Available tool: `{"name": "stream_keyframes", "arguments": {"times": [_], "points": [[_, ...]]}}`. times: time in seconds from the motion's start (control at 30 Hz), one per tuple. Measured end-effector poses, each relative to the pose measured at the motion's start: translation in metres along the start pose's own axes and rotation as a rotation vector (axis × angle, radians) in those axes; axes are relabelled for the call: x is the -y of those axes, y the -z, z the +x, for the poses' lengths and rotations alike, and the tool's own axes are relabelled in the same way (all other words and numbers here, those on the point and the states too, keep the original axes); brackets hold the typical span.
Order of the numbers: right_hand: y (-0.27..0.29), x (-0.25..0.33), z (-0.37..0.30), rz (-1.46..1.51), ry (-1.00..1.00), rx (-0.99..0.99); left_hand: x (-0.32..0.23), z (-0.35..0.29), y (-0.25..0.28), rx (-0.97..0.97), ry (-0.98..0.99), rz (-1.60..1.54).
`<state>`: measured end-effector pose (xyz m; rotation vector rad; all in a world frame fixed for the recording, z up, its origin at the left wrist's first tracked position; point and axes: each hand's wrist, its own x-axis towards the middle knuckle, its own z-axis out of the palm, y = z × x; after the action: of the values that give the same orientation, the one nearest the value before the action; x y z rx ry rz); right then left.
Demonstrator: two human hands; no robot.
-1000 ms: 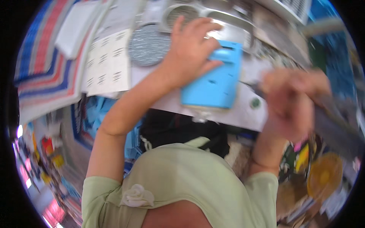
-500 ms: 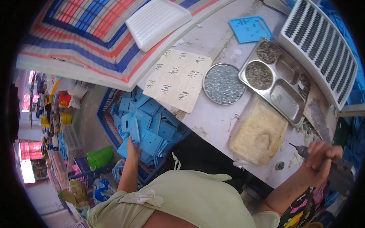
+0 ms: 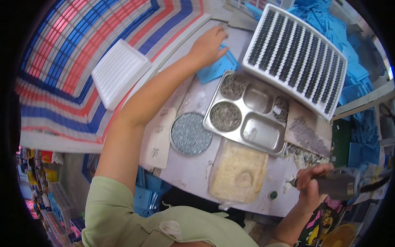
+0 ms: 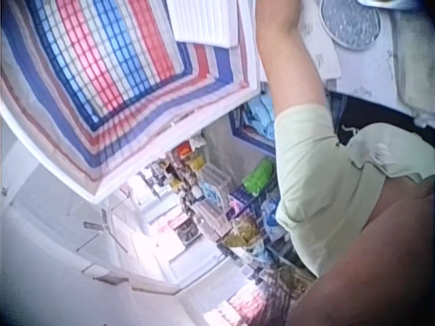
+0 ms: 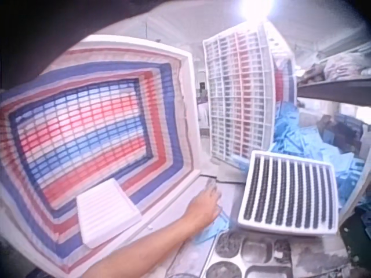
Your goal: Assemble electronic components onto a blue plastic housing using a soldering iron and an electric screwdriver.
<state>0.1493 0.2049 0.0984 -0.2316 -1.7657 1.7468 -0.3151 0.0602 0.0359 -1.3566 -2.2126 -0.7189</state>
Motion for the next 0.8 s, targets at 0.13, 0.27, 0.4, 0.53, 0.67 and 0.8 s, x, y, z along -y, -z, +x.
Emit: {"name": "stream_keyframes", "arguments": {"times": [0.13,0.27,0.4,0.53,0.67,0.8], "points": [[0.006,0.006,-0.001,-0.066,-0.034,-0.098,0.022,0.145,-0.08,0.069,-0.001,0.046],[0.009,-0.007,0.001,-0.117,-0.022,-0.162,0.042,0.233,-0.151,0.173,0.002,0.032],[0.014,-0.008,0.001,-0.128,-0.036,-0.175,0.064,0.241,-0.148,0.103,0.007,-0.012],[0.019,-0.009,-0.001,-0.117,0.027,-0.181,0.093,0.215,-0.065,-0.036,0.118,-0.01],[0.01,-0.004,0.007,-0.521,0.383,-0.472,0.062,0.107,0.053,-0.266,-0.007,0.122],[-0.011,-0.007,-0.032,-0.492,0.654,-0.336,-0.053,-0.033,0.144,-0.293,0.054,0.03]]}}
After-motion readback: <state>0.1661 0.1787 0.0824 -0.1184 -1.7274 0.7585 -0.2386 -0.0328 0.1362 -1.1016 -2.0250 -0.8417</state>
